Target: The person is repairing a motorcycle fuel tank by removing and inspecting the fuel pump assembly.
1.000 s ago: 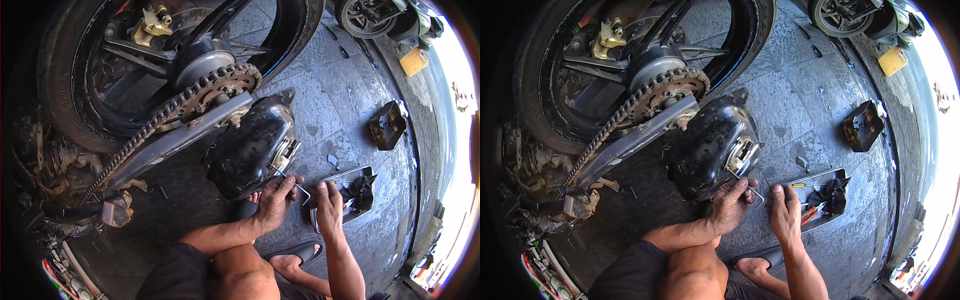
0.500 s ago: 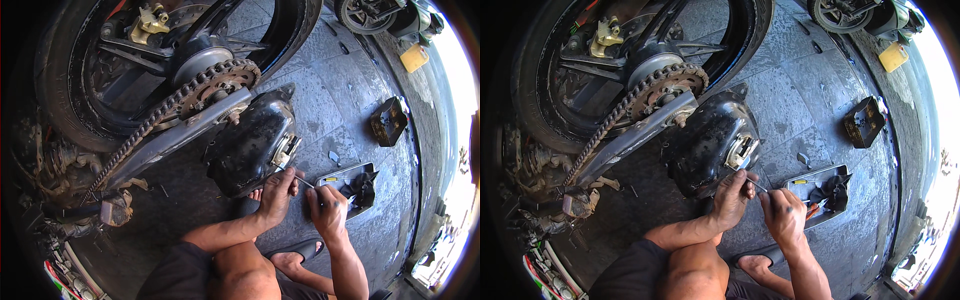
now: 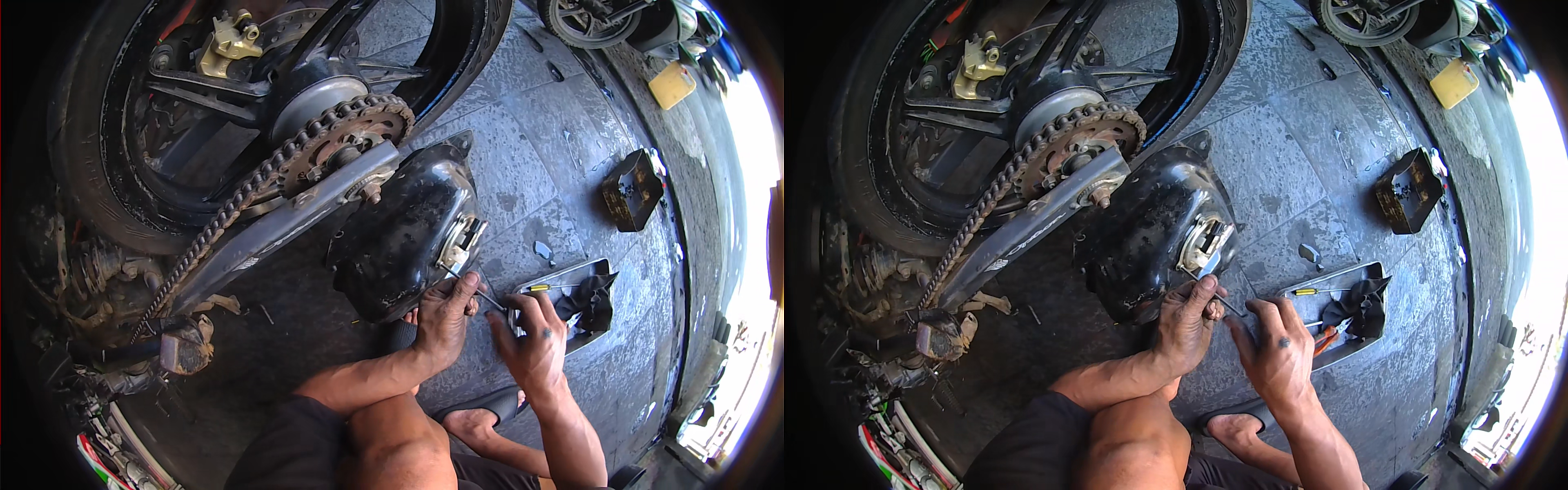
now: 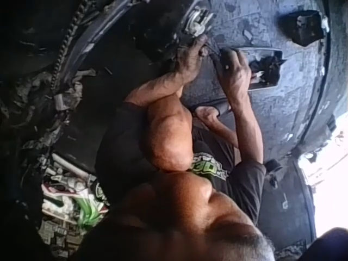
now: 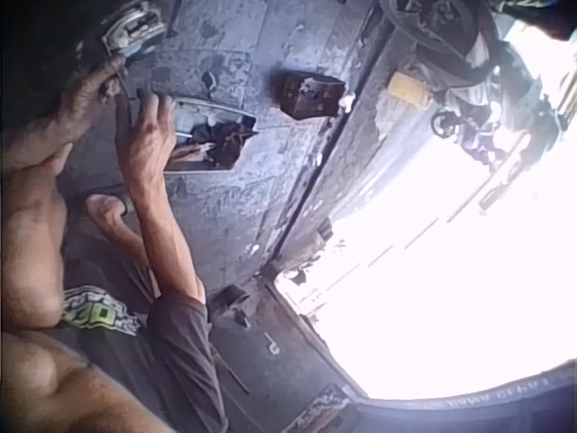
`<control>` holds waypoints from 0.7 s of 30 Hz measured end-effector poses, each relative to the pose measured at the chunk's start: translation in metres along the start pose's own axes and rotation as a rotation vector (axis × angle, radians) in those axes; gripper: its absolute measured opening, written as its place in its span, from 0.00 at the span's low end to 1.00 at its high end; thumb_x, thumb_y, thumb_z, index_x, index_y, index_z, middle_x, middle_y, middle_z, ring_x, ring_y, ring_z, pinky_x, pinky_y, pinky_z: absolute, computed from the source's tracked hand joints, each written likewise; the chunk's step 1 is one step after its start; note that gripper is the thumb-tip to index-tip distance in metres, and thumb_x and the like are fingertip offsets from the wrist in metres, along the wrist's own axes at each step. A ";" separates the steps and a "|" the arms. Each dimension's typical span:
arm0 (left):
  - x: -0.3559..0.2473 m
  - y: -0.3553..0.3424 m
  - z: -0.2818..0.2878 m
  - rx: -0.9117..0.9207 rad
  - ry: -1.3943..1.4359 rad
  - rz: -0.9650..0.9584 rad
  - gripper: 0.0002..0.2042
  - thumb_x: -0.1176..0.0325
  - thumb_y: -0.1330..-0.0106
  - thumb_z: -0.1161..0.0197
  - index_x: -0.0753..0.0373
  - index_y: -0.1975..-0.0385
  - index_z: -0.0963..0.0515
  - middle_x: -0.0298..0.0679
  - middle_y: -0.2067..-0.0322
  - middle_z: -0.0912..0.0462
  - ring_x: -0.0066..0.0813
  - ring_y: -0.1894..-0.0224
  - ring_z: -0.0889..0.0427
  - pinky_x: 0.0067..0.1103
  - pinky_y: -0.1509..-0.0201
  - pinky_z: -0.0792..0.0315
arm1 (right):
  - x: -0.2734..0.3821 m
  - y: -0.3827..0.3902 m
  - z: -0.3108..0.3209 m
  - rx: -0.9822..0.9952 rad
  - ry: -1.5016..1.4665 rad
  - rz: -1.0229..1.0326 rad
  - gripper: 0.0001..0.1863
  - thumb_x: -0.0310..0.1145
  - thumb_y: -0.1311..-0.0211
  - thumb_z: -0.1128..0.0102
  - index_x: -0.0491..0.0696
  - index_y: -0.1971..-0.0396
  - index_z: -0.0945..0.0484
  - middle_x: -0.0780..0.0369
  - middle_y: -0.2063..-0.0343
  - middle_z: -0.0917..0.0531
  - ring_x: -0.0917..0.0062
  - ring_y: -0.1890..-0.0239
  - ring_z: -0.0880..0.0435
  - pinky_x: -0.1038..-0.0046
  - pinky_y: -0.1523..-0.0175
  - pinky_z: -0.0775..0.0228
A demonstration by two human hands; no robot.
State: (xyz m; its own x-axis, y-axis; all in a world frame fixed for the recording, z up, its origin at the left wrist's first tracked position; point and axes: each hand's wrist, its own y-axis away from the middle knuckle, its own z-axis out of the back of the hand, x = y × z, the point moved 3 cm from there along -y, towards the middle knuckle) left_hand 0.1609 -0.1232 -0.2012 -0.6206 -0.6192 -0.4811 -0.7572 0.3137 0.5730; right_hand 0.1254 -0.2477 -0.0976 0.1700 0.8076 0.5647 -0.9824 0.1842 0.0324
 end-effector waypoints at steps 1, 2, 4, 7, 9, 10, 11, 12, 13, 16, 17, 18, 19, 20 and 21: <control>-0.001 0.000 0.001 -0.007 -0.024 -0.006 0.14 0.57 0.27 0.32 0.62 0.68 0.17 0.29 0.73 0.20 0.12 0.72 0.29 0.15 0.64 0.34 | -0.003 0.001 0.001 0.013 0.002 -0.010 0.16 0.31 0.44 0.24 0.42 0.58 0.18 0.53 0.68 0.17 0.54 0.68 0.15 0.60 0.62 0.24; 0.000 -0.001 -0.001 -0.007 -0.023 -0.006 0.14 0.57 0.27 0.32 0.62 0.68 0.17 0.29 0.73 0.20 0.12 0.72 0.29 0.15 0.64 0.34 | -0.006 0.001 0.001 0.025 0.005 -0.019 0.13 0.30 0.43 0.24 0.42 0.61 0.17 0.54 0.69 0.17 0.56 0.70 0.15 0.60 0.64 0.24; 0.001 -0.002 -0.003 -0.003 -0.024 -0.024 0.14 0.56 0.27 0.32 0.62 0.66 0.17 0.29 0.71 0.19 0.13 0.71 0.28 0.16 0.64 0.33 | -0.003 -0.002 0.000 -0.034 0.002 -0.003 0.09 0.32 0.42 0.25 0.44 0.67 0.16 0.55 0.73 0.18 0.57 0.74 0.16 0.61 0.67 0.25; -0.001 -0.002 -0.003 0.005 0.012 -0.054 0.15 0.55 0.26 0.34 0.63 0.64 0.17 0.30 0.70 0.19 0.13 0.69 0.27 0.16 0.62 0.32 | -0.002 -0.007 -0.006 0.009 0.004 -0.017 0.11 0.35 0.34 0.32 0.43 0.71 0.18 0.59 0.82 0.23 0.64 0.82 0.21 0.64 0.74 0.30; -0.001 -0.002 -0.005 0.011 0.024 -0.047 0.15 0.55 0.25 0.35 0.63 0.63 0.16 0.30 0.69 0.19 0.13 0.68 0.26 0.16 0.61 0.32 | -0.016 -0.002 -0.026 0.245 -1.015 -0.940 0.16 0.37 0.28 0.42 0.43 0.75 0.22 0.64 0.86 0.27 0.72 0.87 0.28 0.69 0.79 0.39; -0.001 -0.002 -0.006 0.014 0.039 -0.043 0.15 0.55 0.25 0.36 0.63 0.62 0.16 0.29 0.69 0.19 0.13 0.67 0.26 0.17 0.61 0.31 | -0.018 -0.001 -0.034 0.237 -1.333 -1.065 0.18 0.40 0.26 0.48 0.48 0.77 0.28 0.64 0.84 0.28 0.81 0.88 0.40 0.74 0.81 0.51; 0.000 -0.003 -0.002 0.016 0.037 -0.042 0.15 0.55 0.25 0.36 0.63 0.62 0.16 0.29 0.69 0.19 0.13 0.67 0.26 0.17 0.61 0.31 | -0.025 0.001 -0.036 0.278 -1.366 -1.066 0.18 0.42 0.26 0.47 0.46 0.74 0.26 0.63 0.83 0.27 0.79 0.86 0.36 0.73 0.80 0.46; 0.004 -0.006 0.003 0.047 0.048 -0.042 0.14 0.57 0.24 0.36 0.63 0.61 0.17 0.33 0.65 0.17 0.15 0.67 0.24 0.18 0.60 0.29 | -0.028 0.003 -0.036 0.319 -1.398 -1.067 0.19 0.43 0.25 0.46 0.44 0.72 0.24 0.63 0.83 0.26 0.78 0.85 0.32 0.72 0.78 0.41; 0.005 -0.007 0.006 0.079 0.061 -0.041 0.13 0.58 0.24 0.37 0.64 0.60 0.18 0.37 0.62 0.16 0.17 0.66 0.22 0.20 0.58 0.27 | -0.026 0.007 -0.037 0.314 -1.397 -1.066 0.19 0.43 0.25 0.46 0.44 0.72 0.24 0.63 0.83 0.26 0.78 0.85 0.32 0.72 0.78 0.41; 0.002 -0.005 0.007 0.041 0.048 -0.029 0.13 0.59 0.24 0.37 0.64 0.60 0.18 0.36 0.62 0.16 0.18 0.66 0.22 0.20 0.58 0.27 | 0.007 -0.004 0.000 -0.017 -0.175 -0.137 0.14 0.37 0.32 0.33 0.40 0.61 0.20 0.54 0.78 0.21 0.62 0.73 0.16 0.60 0.64 0.24; 0.002 -0.004 0.005 0.043 0.049 -0.028 0.13 0.59 0.24 0.37 0.64 0.60 0.18 0.36 0.62 0.16 0.18 0.66 0.22 0.20 0.58 0.27 | 0.004 -0.006 0.002 -0.013 -0.125 -0.007 0.13 0.36 0.34 0.31 0.40 0.63 0.20 0.54 0.75 0.19 0.60 0.73 0.17 0.60 0.65 0.25; 0.001 -0.004 0.004 0.041 0.037 -0.040 0.14 0.57 0.24 0.37 0.63 0.60 0.17 0.33 0.64 0.17 0.16 0.66 0.24 0.18 0.59 0.29 | 0.000 -0.007 0.002 -0.007 -0.076 0.123 0.13 0.35 0.36 0.30 0.40 0.64 0.19 0.53 0.71 0.17 0.57 0.73 0.17 0.60 0.66 0.26; 0.000 -0.003 0.003 0.037 0.023 -0.053 0.15 0.55 0.24 0.37 0.62 0.60 0.17 0.30 0.66 0.17 0.13 0.66 0.26 0.17 0.59 0.31 | -0.004 -0.008 0.000 -0.007 -0.077 0.123 0.13 0.35 0.36 0.30 0.40 0.64 0.19 0.53 0.71 0.17 0.57 0.73 0.17 0.60 0.66 0.26; 0.000 -0.004 0.002 0.041 0.024 -0.049 0.15 0.55 0.24 0.37 0.62 0.60 0.17 0.30 0.66 0.17 0.13 0.66 0.26 0.17 0.59 0.31 | -0.009 -0.009 -0.002 0.014 -0.055 0.072 0.13 0.36 0.34 0.31 0.40 0.67 0.20 0.53 0.72 0.17 0.56 0.73 0.18 0.61 0.66 0.27; 0.001 -0.004 0.002 0.039 0.052 -0.034 0.15 0.55 0.24 0.37 0.62 0.60 0.17 0.30 0.64 0.17 0.14 0.66 0.25 0.17 0.59 0.30 | -0.013 -0.010 -0.005 0.035 -0.035 0.021 0.14 0.37 0.33 0.32 0.41 0.69 0.21 0.52 0.74 0.17 0.55 0.74 0.18 0.61 0.66 0.27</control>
State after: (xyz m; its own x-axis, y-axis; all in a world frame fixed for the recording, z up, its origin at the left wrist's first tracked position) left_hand 0.1631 -0.1235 -0.2055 -0.5835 -0.6660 -0.4647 -0.7859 0.3191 0.5296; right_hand 0.1334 -0.2577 -0.1095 0.1469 0.7907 0.5943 -0.9879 0.1473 0.0482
